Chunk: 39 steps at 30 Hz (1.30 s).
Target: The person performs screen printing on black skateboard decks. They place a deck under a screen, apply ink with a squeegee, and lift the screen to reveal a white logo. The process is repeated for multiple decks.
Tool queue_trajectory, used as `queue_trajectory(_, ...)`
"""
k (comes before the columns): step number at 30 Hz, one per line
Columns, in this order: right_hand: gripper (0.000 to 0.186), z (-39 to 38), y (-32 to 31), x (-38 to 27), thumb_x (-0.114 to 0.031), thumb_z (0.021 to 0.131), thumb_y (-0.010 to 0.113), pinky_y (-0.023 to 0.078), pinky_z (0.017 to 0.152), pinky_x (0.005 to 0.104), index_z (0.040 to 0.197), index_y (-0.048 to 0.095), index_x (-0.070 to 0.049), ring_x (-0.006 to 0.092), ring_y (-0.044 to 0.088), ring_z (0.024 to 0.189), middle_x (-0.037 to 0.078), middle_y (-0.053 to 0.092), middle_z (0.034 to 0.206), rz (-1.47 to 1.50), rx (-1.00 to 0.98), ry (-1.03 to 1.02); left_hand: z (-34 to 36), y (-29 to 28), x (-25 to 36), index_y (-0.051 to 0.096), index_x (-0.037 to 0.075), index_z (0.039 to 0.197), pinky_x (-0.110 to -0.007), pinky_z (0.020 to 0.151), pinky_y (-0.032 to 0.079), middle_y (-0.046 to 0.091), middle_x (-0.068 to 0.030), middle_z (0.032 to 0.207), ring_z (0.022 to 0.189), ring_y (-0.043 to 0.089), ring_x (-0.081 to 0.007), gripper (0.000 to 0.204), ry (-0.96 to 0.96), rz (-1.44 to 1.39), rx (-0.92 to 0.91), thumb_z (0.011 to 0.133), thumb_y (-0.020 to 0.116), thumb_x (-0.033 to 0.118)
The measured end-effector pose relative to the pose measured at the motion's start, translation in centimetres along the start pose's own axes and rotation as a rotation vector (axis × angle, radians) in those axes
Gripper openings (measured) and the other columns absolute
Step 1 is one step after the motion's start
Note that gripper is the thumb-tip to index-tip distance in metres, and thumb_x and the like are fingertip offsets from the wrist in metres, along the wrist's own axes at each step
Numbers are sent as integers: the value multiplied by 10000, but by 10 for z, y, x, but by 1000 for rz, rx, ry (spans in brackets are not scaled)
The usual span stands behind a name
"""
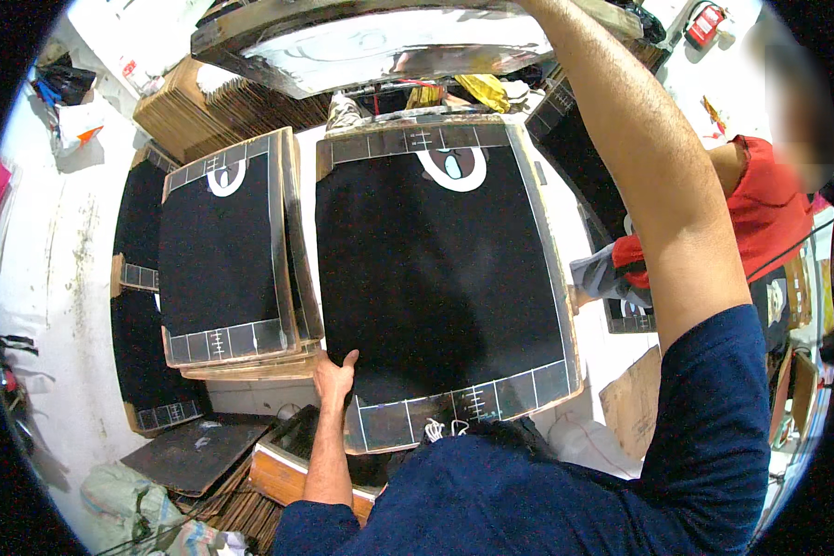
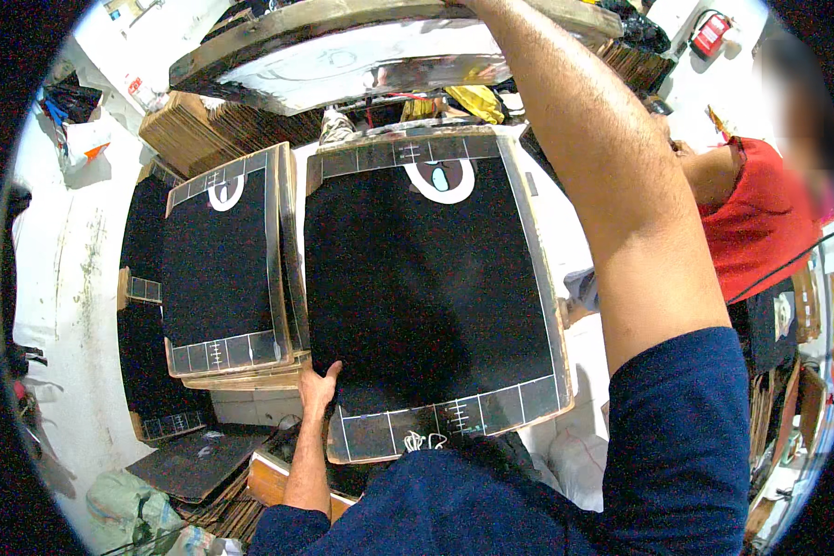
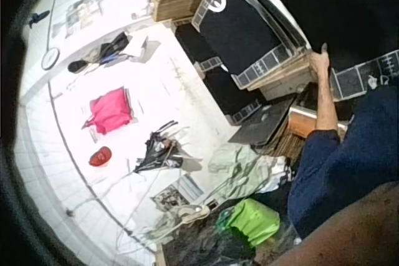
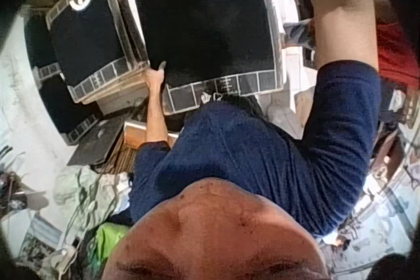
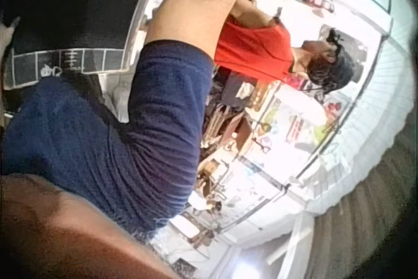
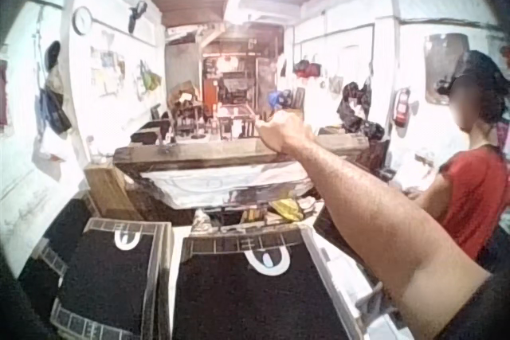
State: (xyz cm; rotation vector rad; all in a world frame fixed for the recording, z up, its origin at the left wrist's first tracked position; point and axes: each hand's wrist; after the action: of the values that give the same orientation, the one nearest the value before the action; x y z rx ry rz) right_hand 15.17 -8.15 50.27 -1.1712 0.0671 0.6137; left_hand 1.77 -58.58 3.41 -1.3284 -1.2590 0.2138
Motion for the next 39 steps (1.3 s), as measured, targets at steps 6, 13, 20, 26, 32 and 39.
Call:
queue_trajectory(6, 764, 9, -1, -5, -661, 933, 531, 497, 1068, 460, 1273, 709, -1, 406, 637, 1273, 245, 683, 1330, -17, 17, 7, -1, -9, 17, 630, -41, 1315, -489, 1028, 508, 693, -279, 1276, 1203, 651, -458, 740, -83, -64, -63, 816, 843, 462)
queue_trajectory(13, 730, 13, -5, -3, -599, 923, 539, 484, 1086, 454, 1328, 675, -7, 403, 620, 1298, 248, 662, 1365, -25, -12, -19, -1, -10, 19, 602, -52, 1320, -489, 1015, 513, 695, -290, 1245, 1180, 661, -449, 794, -98, -64, -29, 783, 881, 460)
queue_trajectory(20, 709, 17, -4, -6, -599, 915, 553, 504, 1063, 470, 1250, 721, 3, 420, 638, 1266, 284, 676, 1310, -3, 41, 8, 3, 19, 2, 597, -67, 1243, -534, 999, 500, 653, -295, 1210, 1186, 617, -474, 847, -140, 113, 87, 715, 917, 513)
queue_trajectory(26, 664, 26, -1, 0, -526, 918, 532, 502, 1037, 498, 1182, 732, 49, 450, 655, 1213, 311, 691, 1246, -15, -4, -43, 10, 37, -11, 577, -72, 1225, -568, 961, 481, 591, -278, 1192, 1166, 559, -452, 778, -46, 64, 207, 759, 896, 463)
queue_trajectory(32, 625, 24, 11, 10, -584, 969, 425, 457, 1118, 504, 1347, 706, -172, 365, 625, 1307, 182, 674, 1381, -90, -51, -190, 67, 44, 104, 438, -28, 1487, -607, 1100, 374, 433, -311, 1499, 1371, 430, -488, 974, 384, 124, 420, 789, 862, 501)
queue_trajectory(39, 657, 0, -7, 11, -561, 1037, 386, 460, 1089, 501, 1322, 648, -30, 436, 619, 1254, 280, 668, 1305, 71, -37, -227, 213, 106, 330, 327, 239, 1639, -813, 1107, 237, 205, -241, 1703, 1585, 111, -478, 1105, 516, 292, 42, 742, 841, 627)
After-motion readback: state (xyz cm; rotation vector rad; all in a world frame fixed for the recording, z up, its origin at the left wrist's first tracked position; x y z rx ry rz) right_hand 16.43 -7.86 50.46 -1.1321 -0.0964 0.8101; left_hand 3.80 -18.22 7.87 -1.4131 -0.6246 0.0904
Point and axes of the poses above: each hand's wrist, its own z-axis towards the middle knuckle, its own y-axis out of the palm, x = y × z
